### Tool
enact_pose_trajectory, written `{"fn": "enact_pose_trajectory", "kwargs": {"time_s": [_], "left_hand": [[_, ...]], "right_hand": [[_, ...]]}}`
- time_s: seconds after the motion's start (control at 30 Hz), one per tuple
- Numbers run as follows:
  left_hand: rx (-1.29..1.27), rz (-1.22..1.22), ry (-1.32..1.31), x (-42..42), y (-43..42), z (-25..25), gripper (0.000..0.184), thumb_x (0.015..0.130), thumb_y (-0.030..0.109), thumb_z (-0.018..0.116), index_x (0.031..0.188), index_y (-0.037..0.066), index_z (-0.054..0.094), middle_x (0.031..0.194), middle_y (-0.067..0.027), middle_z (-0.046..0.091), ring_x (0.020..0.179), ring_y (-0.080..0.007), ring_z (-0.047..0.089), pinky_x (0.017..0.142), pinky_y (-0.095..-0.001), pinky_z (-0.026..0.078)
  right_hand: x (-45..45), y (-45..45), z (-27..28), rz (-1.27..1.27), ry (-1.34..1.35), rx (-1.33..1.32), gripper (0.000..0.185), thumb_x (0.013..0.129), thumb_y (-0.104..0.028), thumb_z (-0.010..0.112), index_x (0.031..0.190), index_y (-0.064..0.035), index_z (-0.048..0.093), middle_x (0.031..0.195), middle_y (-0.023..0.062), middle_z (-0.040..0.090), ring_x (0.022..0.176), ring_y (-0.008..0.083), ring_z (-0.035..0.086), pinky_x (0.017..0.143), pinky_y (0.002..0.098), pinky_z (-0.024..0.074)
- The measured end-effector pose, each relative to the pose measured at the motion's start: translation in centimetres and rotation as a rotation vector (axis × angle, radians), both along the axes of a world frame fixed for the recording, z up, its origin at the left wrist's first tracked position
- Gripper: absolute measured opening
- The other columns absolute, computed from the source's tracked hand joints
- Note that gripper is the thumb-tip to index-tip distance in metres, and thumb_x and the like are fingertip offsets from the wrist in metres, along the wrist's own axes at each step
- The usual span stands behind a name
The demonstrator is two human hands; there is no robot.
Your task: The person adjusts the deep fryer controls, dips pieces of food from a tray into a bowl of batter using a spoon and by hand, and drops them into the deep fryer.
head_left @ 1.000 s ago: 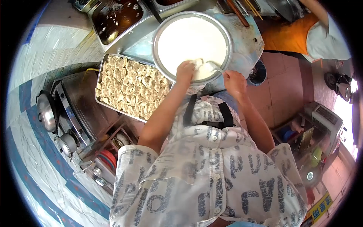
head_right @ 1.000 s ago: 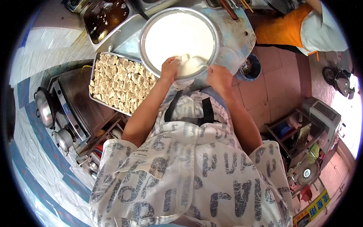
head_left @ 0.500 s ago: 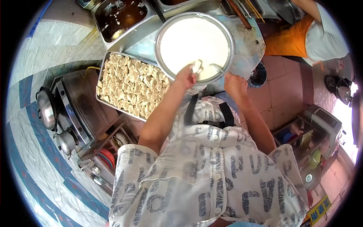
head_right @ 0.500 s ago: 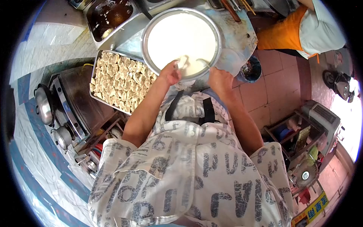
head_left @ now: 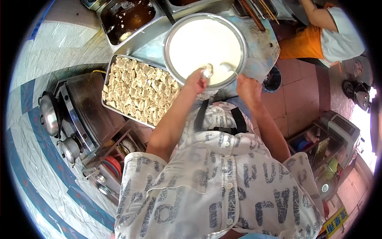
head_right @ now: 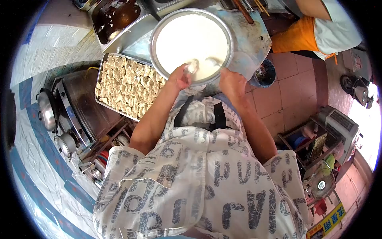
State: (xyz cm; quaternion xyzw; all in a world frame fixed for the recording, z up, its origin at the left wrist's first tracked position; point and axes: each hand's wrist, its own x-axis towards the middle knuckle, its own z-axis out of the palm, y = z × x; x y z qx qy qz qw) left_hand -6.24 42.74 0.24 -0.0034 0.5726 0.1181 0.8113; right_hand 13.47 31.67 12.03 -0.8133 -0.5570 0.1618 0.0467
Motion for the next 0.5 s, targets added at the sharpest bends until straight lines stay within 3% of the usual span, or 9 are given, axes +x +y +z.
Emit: {"fn": "enact_pose_trajectory", "kwargs": {"time_s": [0.13,0.23,0.33,0.43,0.5], "left_hand": [[0.199,-0.085,0.154,0.2,-0.1,1.1,0.017,0.09,0.023,0.065,0.102,0.011,0.068,0.077,-0.0038,0.066,0.055,-0.0085,0.055,0.042,-0.0239,0.043],[1.067,-0.402,0.507,0.3,-1.5,2.6,0.026,0.088,0.017,0.067,0.111,0.005,0.066,0.082,-0.0082,0.068,0.068,-0.0132,0.063,0.057,-0.0274,0.051],[1.237,-0.619,0.584,0.4,-1.7,3.1,0.035,0.085,0.012,0.069,0.119,0.003,0.063,0.09,-0.0107,0.07,0.078,-0.0159,0.066,0.071,-0.0277,0.052],[1.261,-0.57,0.488,0.4,-1.9,3.8,0.036,0.084,0.011,0.069,0.119,0.005,0.064,0.094,-0.0113,0.07,0.081,-0.0159,0.066,0.073,-0.0267,0.052],[1.24,-0.467,0.472,0.6,-2.0,2.7,0.035,0.084,0.013,0.07,0.117,0.007,0.065,0.086,-0.0138,0.069,0.075,-0.0205,0.065,0.071,-0.0312,0.052]], "right_hand": [[0.2,-0.7,-1.4,-0.021,0.004,-0.093,0.02,0.093,-0.027,0.056,0.098,-0.0124,0.069,0.08,0.0193,0.067,0.078,0.0418,0.065,0.068,0.0493,0.0512],[0.1,-0.4,0.1,-0.16,0.228,0.04,0.019,0.094,-0.025,0.055,0.098,-0.0123,0.069,0.082,0.019,0.067,0.08,0.0406,0.065,0.069,0.0483,0.0513],[-1.3,0.1,1.8,-0.013,0.329,0.207,0.018,0.091,-0.023,0.056,0.089,-0.0088,0.067,0.077,0.0221,0.067,0.076,0.0423,0.067,0.068,0.0519,0.0522],[-1.1,0.6,1.2,-0.076,0.106,0.147,0.019,0.092,-0.025,0.055,0.089,-0.0106,0.067,0.079,0.0198,0.067,0.075,0.0425,0.066,0.069,0.0509,0.0519],[-0.7,0.8,2.1,-0.134,0.078,0.126,0.018,0.091,-0.024,0.055,0.087,-0.0098,0.066,0.078,0.0199,0.067,0.075,0.0423,0.066,0.068,0.0512,0.052]]}}
